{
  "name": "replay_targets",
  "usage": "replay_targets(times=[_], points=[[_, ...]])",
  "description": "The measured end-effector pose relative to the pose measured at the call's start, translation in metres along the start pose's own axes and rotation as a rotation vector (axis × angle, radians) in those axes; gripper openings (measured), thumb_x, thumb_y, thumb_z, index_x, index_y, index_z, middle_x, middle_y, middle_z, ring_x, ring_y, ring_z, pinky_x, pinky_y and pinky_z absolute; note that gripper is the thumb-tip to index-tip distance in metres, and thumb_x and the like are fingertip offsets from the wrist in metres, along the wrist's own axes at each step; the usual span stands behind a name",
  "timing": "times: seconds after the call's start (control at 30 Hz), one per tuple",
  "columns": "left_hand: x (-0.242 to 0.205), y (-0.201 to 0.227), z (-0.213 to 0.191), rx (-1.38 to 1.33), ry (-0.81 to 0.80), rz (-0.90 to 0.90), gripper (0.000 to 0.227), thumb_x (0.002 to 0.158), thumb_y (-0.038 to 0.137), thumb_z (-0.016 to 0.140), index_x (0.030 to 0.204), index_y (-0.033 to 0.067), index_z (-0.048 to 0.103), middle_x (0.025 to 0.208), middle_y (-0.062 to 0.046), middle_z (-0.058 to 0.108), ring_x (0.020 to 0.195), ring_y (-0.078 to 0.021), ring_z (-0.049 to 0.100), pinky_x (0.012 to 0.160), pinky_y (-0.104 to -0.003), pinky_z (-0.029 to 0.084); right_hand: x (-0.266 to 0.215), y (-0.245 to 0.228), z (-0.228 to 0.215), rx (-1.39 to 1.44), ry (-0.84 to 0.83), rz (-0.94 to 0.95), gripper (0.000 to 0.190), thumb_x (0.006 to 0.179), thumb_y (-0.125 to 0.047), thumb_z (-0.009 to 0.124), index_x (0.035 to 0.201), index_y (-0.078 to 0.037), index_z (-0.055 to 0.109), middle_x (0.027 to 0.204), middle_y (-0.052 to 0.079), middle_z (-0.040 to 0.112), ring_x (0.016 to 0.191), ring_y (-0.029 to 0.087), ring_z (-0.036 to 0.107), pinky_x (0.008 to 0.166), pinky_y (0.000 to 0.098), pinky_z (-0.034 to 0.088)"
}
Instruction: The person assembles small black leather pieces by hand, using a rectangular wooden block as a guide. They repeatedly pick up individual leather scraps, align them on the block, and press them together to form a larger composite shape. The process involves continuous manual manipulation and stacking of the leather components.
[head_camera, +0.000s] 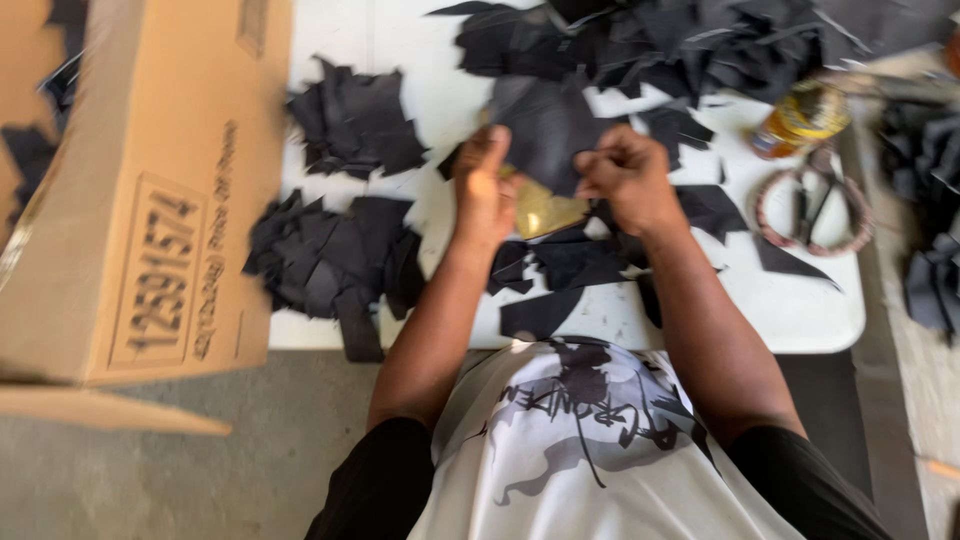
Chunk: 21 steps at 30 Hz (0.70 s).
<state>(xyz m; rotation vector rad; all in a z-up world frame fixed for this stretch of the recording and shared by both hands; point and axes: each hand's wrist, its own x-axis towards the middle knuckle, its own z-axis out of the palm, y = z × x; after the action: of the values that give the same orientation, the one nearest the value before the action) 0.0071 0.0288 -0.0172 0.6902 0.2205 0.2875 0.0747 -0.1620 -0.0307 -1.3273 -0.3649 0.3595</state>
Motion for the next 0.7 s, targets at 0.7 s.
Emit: replay_targets(times=[0.7], points=[[0.063,0.178,-0.135,1.780,0.429,0.332,0.108,0.079,0.037,0.091,0.157,0.0068,0.023,0.151,-0.031,0.039,0.134,-0.0458,0.052,0.108,-0.049,0.046,-0.012,-0.031,0.000,-0.530,-0.019,-0.230,0.019,0.101,0.001,0.074,0.119,0.004,0.067,0.111,0.011,0.072,0.098,0.017,0.071,0.086,0.0290,0.059]])
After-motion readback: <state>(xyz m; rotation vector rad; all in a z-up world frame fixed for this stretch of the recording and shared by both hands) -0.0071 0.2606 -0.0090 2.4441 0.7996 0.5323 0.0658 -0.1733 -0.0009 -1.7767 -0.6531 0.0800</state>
